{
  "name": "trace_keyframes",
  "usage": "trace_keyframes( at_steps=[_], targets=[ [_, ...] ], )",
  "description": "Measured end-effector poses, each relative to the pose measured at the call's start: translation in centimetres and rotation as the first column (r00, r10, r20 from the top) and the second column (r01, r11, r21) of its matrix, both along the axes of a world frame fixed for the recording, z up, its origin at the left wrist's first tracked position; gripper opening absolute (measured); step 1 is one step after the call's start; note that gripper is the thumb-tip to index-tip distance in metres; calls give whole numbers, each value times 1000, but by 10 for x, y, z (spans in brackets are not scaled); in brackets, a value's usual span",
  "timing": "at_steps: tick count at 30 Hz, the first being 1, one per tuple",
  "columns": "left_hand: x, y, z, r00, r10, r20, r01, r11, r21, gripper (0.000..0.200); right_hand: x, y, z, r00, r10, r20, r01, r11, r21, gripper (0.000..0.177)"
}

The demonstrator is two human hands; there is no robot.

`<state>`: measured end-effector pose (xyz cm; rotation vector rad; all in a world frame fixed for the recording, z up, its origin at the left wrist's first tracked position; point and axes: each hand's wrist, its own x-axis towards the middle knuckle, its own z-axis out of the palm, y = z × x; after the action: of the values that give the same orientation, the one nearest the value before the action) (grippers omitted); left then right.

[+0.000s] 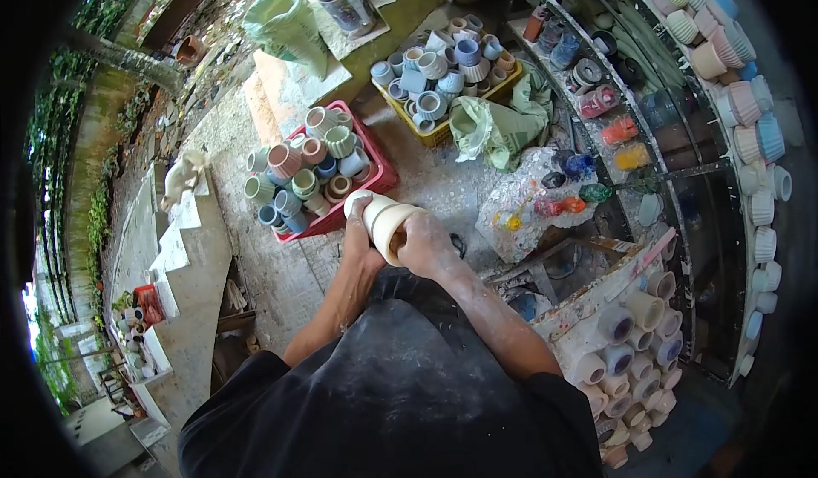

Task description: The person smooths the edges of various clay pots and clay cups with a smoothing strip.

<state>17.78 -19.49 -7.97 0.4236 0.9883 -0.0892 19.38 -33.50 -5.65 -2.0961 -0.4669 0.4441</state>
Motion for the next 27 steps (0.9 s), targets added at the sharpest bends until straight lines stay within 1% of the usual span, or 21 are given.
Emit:
trace_keyframes(
  at_steps=[2, 5, 8, 10, 11, 12, 13, 14, 15, 16, 17, 18, 20, 21, 22, 24, 25, 27],
  targets=[
    [26, 0, -12, 1000, -28, 5, 28, 1000, -12, 44, 19, 3, -22, 1000, -20, -10, 20, 1000, -13, 22],
    [74, 2, -25, 997, -61, -38, 59, 997, -50, 41, 57, 6, -14, 985, 117, -124, -146, 954, -262, 18],
    [131, 5, -47, 997, -80, -15, 77, 990, -120, 41, 107, 11, -17, 999, -29, -18, 23, 955, -296, 13],
    [179, 10, -55, 994, -109, 29, 111, 984, -136, 37, 139, 13, -25, 974, -140, 177, 172, 968, -181, 10],
    [206, 14, -61, 993, -89, 77, 100, 983, -157, 36, 155, 16, -26, 944, -194, 268, 231, 966, -113, 9],
    [231, 18, -71, 991, -62, 121, 83, 980, -179, 36, 172, 20, -21, 928, -238, 287, 268, 961, -72, 9],
    [255, 26, -74, 985, -91, 145, 124, 964, -234, 33, 186, 24, -12, 914, -277, 297, 299, 954, -32, 9],
    [273, 29, -77, 985, -104, 139, 132, 969, -209, 32, 199, 28, -2, 898, -317, 304, 329, 944, 10, 9],
    [291, 33, -71, 983, -121, 136, 145, 973, -182, 30, 213, 35, 12, 858, -360, 365, 364, 929, 61, 10],
    [310, 36, -68, 981, -143, 133, 162, 975, -153, 29, 226, 36, 21, 874, -348, 339, 365, 931, 16, 10],
    [329, 49, -71, 979, -63, 194, 124, 940, -319, 30, 236, 34, 29, 890, -336, 308, 363, 931, -32, 10],
    [344, 56, -70, 975, -134, 175, 182, 938, -296, 33, 244, 34, 32, 904, -327, 277, 360, 930, -78, 10],
    [369, 63, -69, 964, -190, 186, 239, 928, -287, 30, 256, 42, 30, 926, -267, 266, 299, 950, -87, 10],
    [380, 65, -59, 958, -220, 187, 263, 931, -253, 32, 263, 47, 30, 938, -235, 255, 265, 960, -90, 10],
    [389, 67, -50, 951, -248, 182, 286, 933, -219, 34, 270, 46, 36, 932, -264, 247, 288, 955, -66, 16],
    [403, 69, -44, 944, -277, 178, 309, 933, -184, 39, 283, 46, 55, 840, -507, 194, 503, 861, 71, 32],
    [407, 69, -41, 934, -309, 179, 334, 934, -130, 39, 295, 37, 63, 776, -468, 422, 519, 855, -7, 57],
    [408, 64, -36, 904, -390, 173, 395, 919, 7, 42, 312, 27, 66, 780, -445, 441, 537, 837, -105, 67]
  ],
)
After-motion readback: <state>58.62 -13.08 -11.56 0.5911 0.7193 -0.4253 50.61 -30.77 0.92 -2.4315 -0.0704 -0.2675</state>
